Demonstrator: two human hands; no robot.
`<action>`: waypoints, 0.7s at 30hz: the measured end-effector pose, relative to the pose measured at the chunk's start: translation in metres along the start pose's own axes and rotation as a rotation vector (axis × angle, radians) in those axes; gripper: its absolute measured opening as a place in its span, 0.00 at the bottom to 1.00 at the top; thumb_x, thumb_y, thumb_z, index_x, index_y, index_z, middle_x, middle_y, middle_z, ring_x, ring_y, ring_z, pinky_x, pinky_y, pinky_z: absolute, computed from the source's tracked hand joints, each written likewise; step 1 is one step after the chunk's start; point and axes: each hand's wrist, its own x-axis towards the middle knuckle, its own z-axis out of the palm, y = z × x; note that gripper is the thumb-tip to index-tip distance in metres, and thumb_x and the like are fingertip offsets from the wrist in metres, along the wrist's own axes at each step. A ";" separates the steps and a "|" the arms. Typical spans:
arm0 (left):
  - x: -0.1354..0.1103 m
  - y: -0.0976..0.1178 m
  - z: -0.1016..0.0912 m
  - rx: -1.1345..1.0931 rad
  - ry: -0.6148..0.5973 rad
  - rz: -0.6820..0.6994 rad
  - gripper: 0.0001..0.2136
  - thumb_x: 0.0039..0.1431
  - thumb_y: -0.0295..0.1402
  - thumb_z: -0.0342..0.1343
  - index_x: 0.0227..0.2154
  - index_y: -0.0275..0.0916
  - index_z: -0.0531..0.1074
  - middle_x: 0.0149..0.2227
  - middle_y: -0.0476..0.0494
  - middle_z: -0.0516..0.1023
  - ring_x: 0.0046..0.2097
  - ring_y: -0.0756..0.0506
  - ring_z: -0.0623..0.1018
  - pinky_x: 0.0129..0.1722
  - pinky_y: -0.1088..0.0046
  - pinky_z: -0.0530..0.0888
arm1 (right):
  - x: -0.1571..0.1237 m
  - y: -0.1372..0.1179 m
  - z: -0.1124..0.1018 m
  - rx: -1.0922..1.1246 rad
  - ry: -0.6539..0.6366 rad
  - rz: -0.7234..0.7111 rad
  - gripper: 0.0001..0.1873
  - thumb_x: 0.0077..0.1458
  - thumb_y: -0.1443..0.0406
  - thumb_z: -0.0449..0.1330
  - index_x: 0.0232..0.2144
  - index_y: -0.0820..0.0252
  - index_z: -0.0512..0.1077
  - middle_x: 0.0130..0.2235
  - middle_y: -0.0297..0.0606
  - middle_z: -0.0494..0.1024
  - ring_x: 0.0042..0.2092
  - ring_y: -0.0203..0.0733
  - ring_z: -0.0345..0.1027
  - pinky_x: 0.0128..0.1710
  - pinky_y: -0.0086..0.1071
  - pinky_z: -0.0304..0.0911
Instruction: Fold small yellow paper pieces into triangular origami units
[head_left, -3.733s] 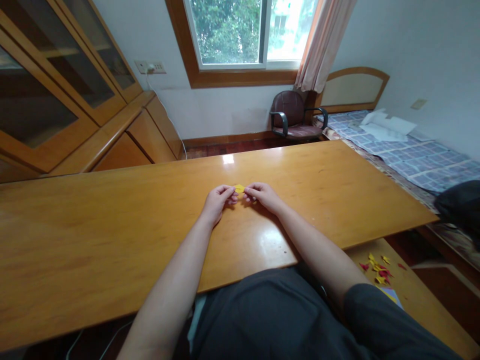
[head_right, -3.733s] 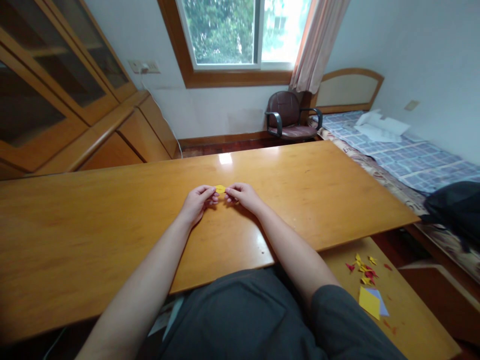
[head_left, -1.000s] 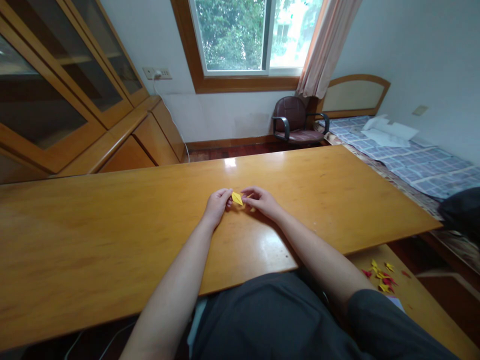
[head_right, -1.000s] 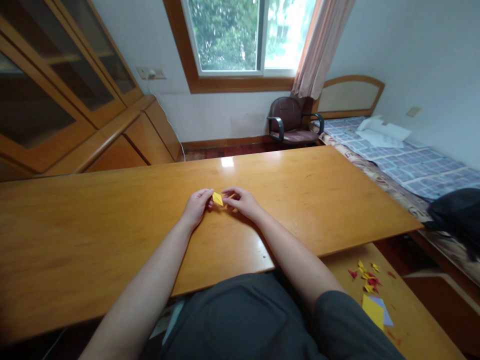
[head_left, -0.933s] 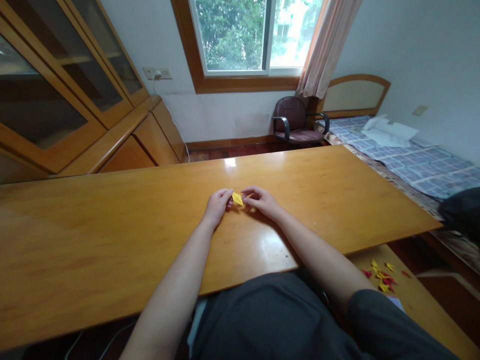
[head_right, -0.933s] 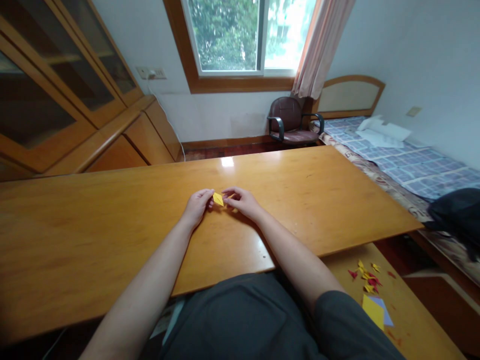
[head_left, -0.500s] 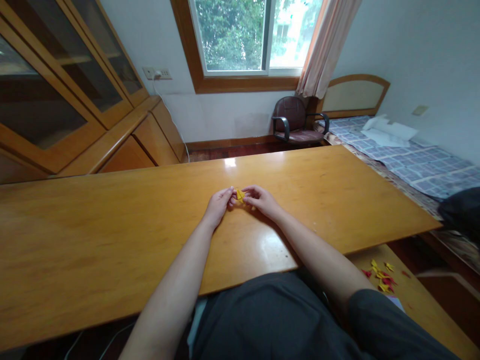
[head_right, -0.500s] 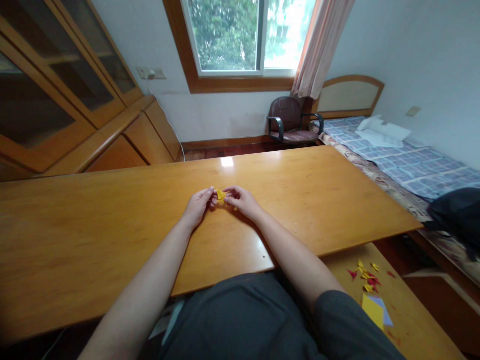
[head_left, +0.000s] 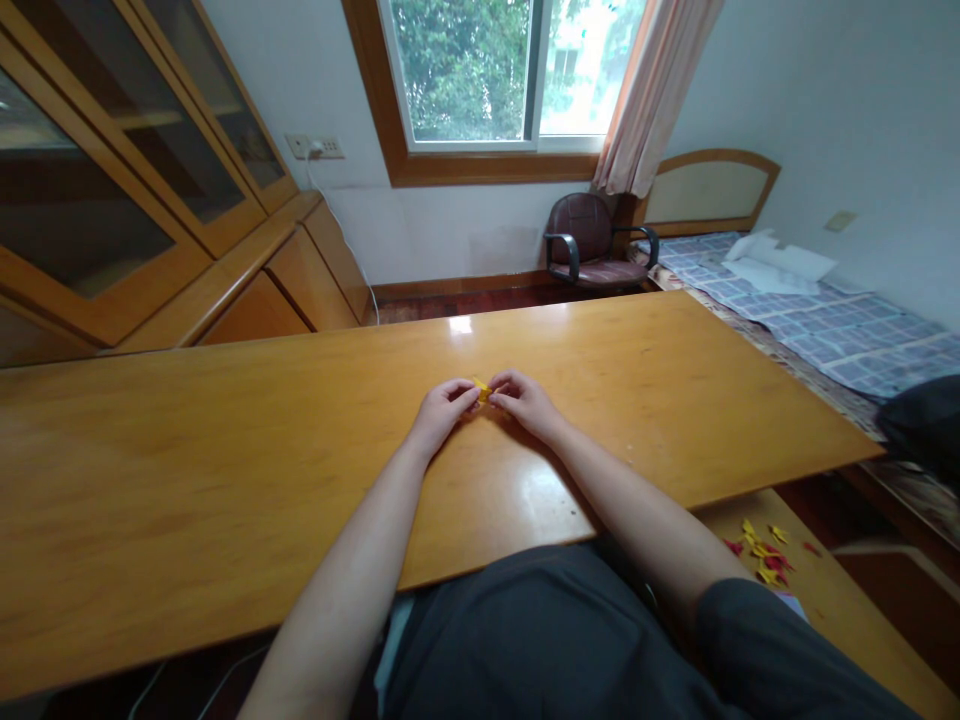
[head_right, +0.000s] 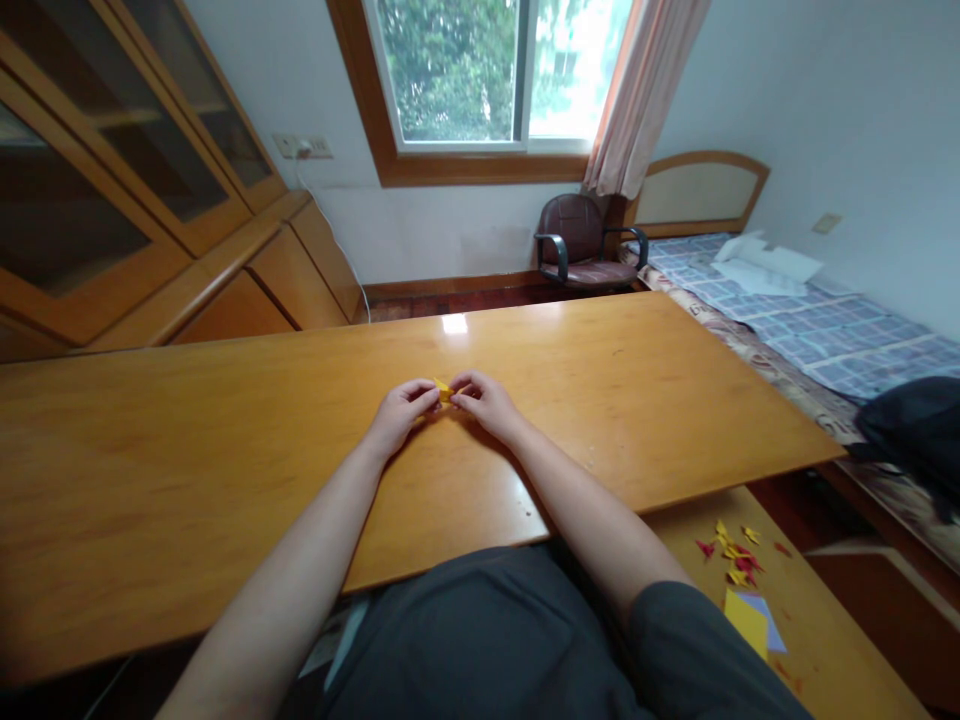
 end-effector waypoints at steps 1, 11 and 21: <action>0.000 0.000 0.000 0.000 0.005 0.001 0.16 0.46 0.45 0.66 0.30 0.37 0.76 0.29 0.48 0.77 0.30 0.49 0.74 0.34 0.73 0.70 | 0.000 0.000 0.000 -0.008 0.002 -0.011 0.10 0.47 0.62 0.62 0.33 0.58 0.70 0.29 0.30 0.74 0.31 0.36 0.68 0.35 0.30 0.63; 0.000 -0.003 -0.002 0.134 0.041 0.173 0.11 0.50 0.41 0.64 0.30 0.37 0.77 0.30 0.46 0.78 0.33 0.48 0.76 0.38 0.72 0.71 | 0.003 0.009 0.000 0.012 -0.013 -0.198 0.03 0.50 0.66 0.58 0.30 0.58 0.71 0.32 0.32 0.74 0.32 0.34 0.68 0.35 0.30 0.65; 0.000 -0.005 -0.002 0.160 0.054 0.208 0.10 0.51 0.38 0.63 0.32 0.37 0.77 0.34 0.45 0.78 0.36 0.47 0.77 0.41 0.71 0.73 | 0.002 0.007 0.000 0.033 0.024 -0.172 0.03 0.49 0.65 0.60 0.30 0.59 0.71 0.31 0.32 0.75 0.31 0.35 0.70 0.34 0.30 0.65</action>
